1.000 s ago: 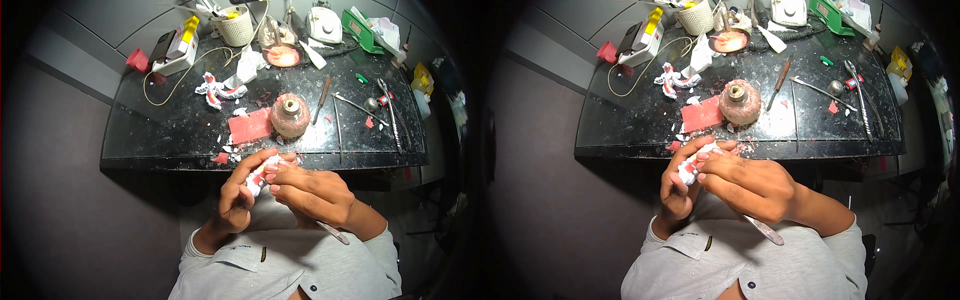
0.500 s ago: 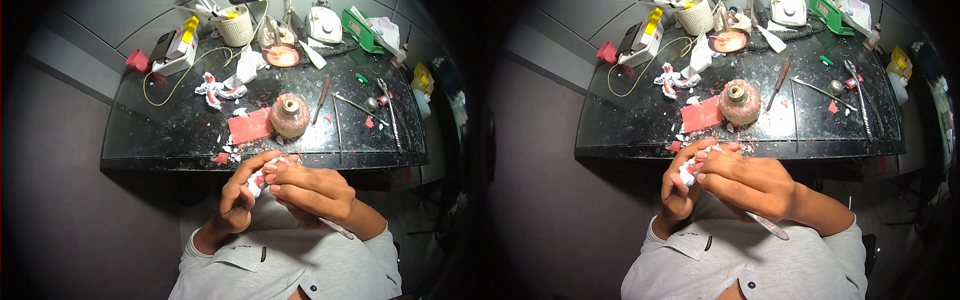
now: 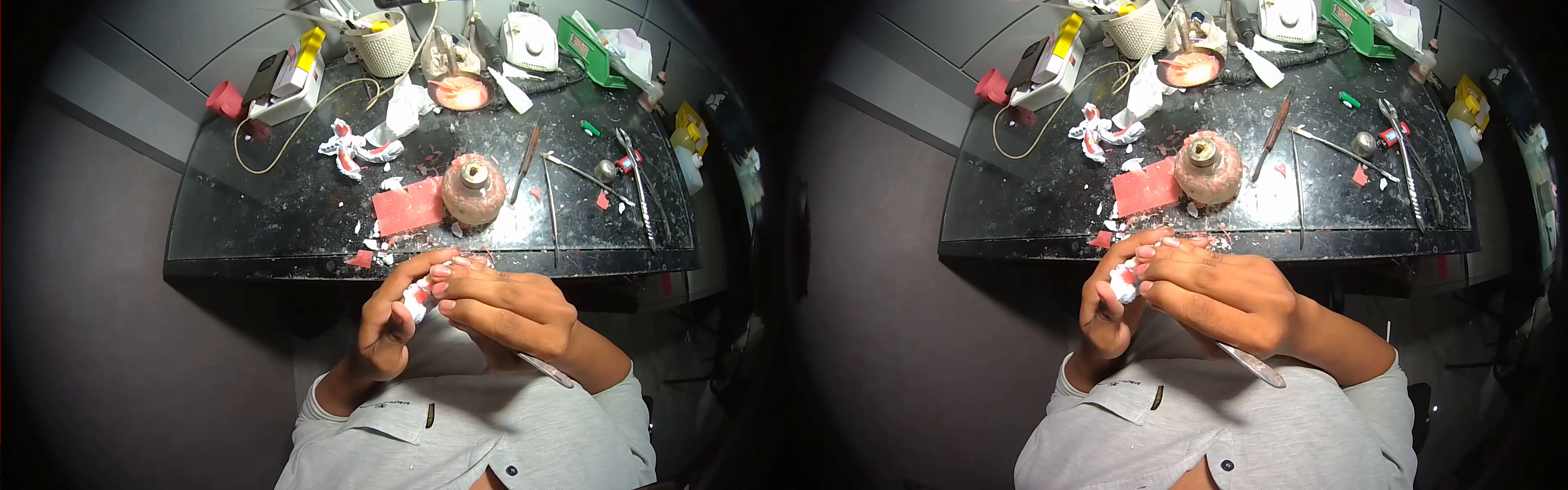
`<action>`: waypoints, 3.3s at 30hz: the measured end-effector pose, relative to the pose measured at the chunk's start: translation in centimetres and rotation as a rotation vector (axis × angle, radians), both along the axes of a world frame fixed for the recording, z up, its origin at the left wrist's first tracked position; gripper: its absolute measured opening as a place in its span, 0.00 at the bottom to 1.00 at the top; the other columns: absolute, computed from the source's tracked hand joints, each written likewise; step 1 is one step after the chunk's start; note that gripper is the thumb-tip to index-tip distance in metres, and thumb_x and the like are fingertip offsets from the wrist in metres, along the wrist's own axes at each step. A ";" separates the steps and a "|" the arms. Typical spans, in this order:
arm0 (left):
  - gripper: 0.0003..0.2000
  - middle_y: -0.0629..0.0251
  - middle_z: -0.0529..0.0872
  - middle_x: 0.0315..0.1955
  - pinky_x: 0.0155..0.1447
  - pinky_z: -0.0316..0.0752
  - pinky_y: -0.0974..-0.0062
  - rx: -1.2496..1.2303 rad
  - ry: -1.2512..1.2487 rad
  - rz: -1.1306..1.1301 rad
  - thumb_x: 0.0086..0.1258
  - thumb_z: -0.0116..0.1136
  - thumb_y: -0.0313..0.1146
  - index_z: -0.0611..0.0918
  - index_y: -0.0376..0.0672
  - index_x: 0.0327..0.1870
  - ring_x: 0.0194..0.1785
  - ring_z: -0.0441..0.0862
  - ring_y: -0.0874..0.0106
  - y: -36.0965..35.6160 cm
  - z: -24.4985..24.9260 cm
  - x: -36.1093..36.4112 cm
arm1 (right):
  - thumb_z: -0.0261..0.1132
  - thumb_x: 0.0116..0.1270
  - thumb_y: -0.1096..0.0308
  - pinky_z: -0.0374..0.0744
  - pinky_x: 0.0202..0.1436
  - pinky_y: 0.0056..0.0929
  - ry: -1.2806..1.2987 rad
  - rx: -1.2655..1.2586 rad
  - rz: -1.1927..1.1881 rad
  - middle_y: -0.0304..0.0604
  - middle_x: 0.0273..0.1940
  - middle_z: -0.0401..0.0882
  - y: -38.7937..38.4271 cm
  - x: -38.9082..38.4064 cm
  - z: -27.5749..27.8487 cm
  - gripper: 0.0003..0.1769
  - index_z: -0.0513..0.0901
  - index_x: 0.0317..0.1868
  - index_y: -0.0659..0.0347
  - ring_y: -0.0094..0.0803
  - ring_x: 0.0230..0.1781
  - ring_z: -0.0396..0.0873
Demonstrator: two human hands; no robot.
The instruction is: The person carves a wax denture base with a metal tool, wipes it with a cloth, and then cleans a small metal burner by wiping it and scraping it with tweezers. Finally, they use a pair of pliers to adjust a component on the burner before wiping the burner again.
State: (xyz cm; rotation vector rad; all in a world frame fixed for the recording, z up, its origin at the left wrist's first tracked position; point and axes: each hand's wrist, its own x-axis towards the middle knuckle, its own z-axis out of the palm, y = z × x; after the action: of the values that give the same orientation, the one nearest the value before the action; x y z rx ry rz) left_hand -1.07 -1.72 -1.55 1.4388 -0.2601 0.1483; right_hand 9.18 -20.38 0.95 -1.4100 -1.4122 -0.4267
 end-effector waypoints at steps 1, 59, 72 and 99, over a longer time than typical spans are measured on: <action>0.43 0.44 0.77 0.72 0.81 0.65 0.62 0.000 0.000 0.000 0.86 0.38 0.63 0.67 0.23 0.78 0.77 0.75 0.59 0.0 -0.1 0.0 | 0.74 0.58 0.80 0.92 0.56 0.43 -0.011 -0.004 0.005 0.60 0.51 0.89 0.0 0.1 0.0 0.17 0.88 0.49 0.74 0.52 0.53 0.92; 0.44 0.67 0.80 0.18 0.22 0.64 0.79 -0.029 0.312 0.169 0.87 0.27 0.69 0.86 0.34 0.37 0.18 0.74 0.80 -0.4 0.8 -0.6 | 0.71 0.70 0.83 0.88 0.45 0.29 0.624 -0.054 0.154 0.53 0.44 0.93 -0.1 0.1 -0.4 0.08 0.91 0.48 0.73 0.34 0.39 0.92; 0.45 0.68 0.81 0.17 0.21 0.63 0.80 -0.052 0.322 0.177 0.87 0.26 0.69 0.87 0.34 0.38 0.17 0.73 0.80 -0.2 0.4 -0.6 | 0.72 0.70 0.83 0.88 0.46 0.29 0.601 -0.046 0.180 0.53 0.45 0.94 0.0 0.2 -0.4 0.08 0.91 0.47 0.72 0.34 0.40 0.92; 0.40 0.42 0.87 0.57 0.63 0.83 0.60 -0.284 0.047 0.006 0.90 0.27 0.61 0.79 0.25 0.64 0.58 0.89 0.56 0.1 -0.7 0.9 | 0.71 0.74 0.79 0.88 0.63 0.50 0.391 -0.005 0.065 0.62 0.46 0.91 -1.0 -0.3 0.5 0.07 0.85 0.49 0.74 0.52 0.50 0.93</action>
State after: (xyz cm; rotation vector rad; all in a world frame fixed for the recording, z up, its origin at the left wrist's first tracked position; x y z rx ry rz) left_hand -0.13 -1.66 -2.25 1.1597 -0.1875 0.1501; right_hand 8.92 -21.35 1.48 -1.3601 -1.1350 -0.0962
